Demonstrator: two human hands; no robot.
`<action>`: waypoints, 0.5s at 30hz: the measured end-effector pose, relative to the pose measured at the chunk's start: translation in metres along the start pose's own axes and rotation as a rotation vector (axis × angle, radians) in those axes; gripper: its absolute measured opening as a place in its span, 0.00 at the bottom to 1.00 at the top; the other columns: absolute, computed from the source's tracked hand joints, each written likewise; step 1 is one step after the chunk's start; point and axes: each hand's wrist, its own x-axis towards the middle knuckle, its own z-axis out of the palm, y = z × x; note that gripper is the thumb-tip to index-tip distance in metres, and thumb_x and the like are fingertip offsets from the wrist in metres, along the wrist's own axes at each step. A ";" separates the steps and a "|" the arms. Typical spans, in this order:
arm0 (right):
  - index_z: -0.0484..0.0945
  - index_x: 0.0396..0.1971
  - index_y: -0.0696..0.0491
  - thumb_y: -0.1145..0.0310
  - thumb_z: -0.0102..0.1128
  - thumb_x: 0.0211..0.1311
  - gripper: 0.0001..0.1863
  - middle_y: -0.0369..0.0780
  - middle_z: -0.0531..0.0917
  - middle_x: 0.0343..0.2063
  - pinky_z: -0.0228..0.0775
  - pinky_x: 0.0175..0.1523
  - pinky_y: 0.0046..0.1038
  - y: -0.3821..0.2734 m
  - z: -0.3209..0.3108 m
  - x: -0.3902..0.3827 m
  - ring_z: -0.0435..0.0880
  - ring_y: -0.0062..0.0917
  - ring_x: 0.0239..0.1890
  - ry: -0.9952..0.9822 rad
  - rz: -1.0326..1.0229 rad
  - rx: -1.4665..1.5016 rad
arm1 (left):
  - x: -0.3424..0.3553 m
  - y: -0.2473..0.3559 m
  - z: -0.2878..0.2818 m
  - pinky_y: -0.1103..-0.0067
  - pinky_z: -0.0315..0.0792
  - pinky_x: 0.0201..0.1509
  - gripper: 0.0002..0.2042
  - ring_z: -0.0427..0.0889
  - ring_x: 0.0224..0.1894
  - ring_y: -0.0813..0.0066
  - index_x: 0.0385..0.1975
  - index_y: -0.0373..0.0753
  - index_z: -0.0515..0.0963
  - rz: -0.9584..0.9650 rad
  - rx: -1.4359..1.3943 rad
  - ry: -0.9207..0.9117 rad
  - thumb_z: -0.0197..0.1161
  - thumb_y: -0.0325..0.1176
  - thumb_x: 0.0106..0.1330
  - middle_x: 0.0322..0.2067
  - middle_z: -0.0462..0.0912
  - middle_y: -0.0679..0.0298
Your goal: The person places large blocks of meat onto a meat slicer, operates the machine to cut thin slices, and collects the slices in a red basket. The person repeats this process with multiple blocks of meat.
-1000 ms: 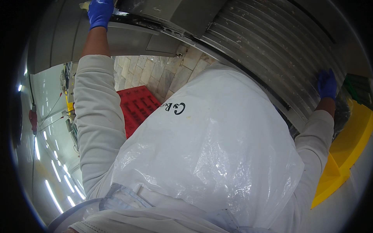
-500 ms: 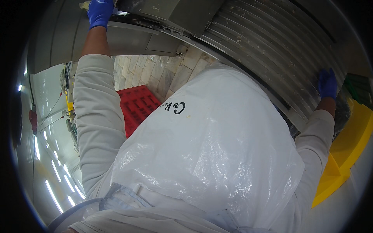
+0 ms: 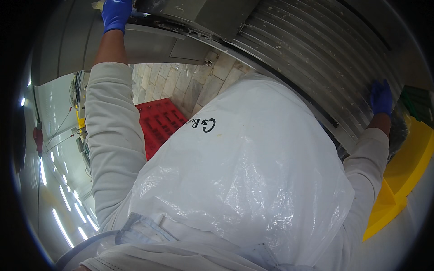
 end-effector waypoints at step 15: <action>0.65 0.74 0.39 0.51 0.45 0.79 0.27 0.41 0.77 0.66 0.73 0.54 0.25 0.019 -0.029 0.048 0.79 0.27 0.60 -0.142 -0.084 -0.062 | -0.001 -0.001 0.000 0.55 0.73 0.55 0.23 0.82 0.49 0.42 0.46 0.40 0.83 -0.009 0.036 -0.033 0.50 0.54 0.77 0.43 0.86 0.47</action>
